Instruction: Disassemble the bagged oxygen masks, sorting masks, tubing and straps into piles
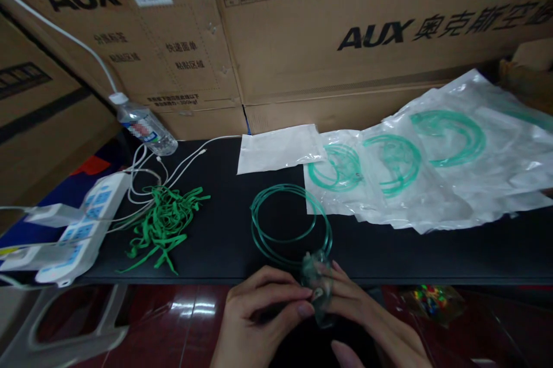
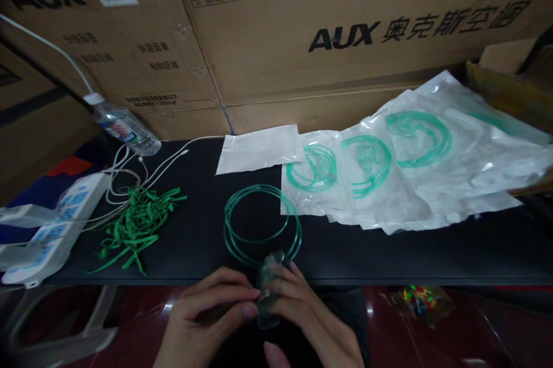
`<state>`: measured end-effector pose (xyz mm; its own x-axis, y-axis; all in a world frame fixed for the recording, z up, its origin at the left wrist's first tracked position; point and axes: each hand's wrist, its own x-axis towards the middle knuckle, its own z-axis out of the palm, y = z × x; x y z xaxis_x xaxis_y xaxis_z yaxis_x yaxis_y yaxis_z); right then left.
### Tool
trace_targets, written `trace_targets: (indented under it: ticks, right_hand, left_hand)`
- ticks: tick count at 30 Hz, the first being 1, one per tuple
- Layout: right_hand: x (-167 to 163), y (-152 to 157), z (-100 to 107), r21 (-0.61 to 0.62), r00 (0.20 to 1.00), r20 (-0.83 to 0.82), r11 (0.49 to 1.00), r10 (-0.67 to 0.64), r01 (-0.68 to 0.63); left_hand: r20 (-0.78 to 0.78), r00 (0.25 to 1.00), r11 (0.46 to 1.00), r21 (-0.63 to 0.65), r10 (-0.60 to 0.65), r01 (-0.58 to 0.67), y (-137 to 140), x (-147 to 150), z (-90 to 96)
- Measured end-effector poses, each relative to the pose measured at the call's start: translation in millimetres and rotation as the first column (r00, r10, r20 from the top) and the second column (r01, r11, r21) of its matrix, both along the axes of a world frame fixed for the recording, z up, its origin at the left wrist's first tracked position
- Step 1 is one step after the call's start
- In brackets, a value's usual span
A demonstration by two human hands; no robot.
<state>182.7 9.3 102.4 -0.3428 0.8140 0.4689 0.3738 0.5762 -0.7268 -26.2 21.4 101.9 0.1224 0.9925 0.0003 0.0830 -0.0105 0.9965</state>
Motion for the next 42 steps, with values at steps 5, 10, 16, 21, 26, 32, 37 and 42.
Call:
trace_targets:
  ticks: [5, 10, 16, 21, 26, 32, 37, 42]
  right_hand:
    - [-8.9, 0.0, -8.2, 0.039, 0.994, -0.002, 0.994, -0.106, 0.106]
    - [-10.7, -4.4, -14.5, 0.078, 0.992, 0.032, 0.990, -0.120, 0.117]
    - [-10.0, -2.1, -10.5, 0.150, 0.985, 0.040, 0.976, -0.167, 0.159]
    - [-13.0, 0.3, -3.3, 0.123, 0.981, -0.020, 0.973, -0.195, 0.196]
    - [-15.8, -8.1, -3.4, -0.129, 0.941, -0.123, 0.945, -0.315, 0.299]
    - [-24.7, -13.0, -13.0, -0.034, 0.912, -0.168, 0.927, -0.374, 0.374]
    - [-22.0, -10.1, -10.5, -0.041, 0.934, -0.130, 0.943, -0.333, 0.331]
    - [-6.6, -3.6, 2.5, -0.283, 0.927, -0.156, 0.914, -0.342, 0.290]
  left_hand:
    - [-0.012, 0.999, 0.994, -0.104, 0.034, -0.035, 1.8, 10.3, 4.9]
    - [-0.067, 0.997, 0.991, -0.125, 0.047, -0.055, 6.6, 15.4, 8.5]
    - [-0.082, 0.997, 0.997, -0.078, -0.010, 0.003, 10.5, 14.2, 6.8]
    - [-0.068, 0.997, 0.995, 0.102, 0.023, -0.016, 7.1, 17.5, 1.7]
    - [0.037, 0.978, 0.976, 0.064, 0.204, -0.206, -6.8, 26.7, -10.8]
    - [0.423, 0.892, 0.868, -0.490, 0.157, 0.080, -8.7, 39.6, -6.3]
    - [0.464, 0.879, 0.860, -0.488, 0.108, 0.152, 1.3, 39.3, 7.9]
    - [0.278, 0.959, 0.912, -0.374, -0.062, 0.167, 7.9, 25.6, 10.7]
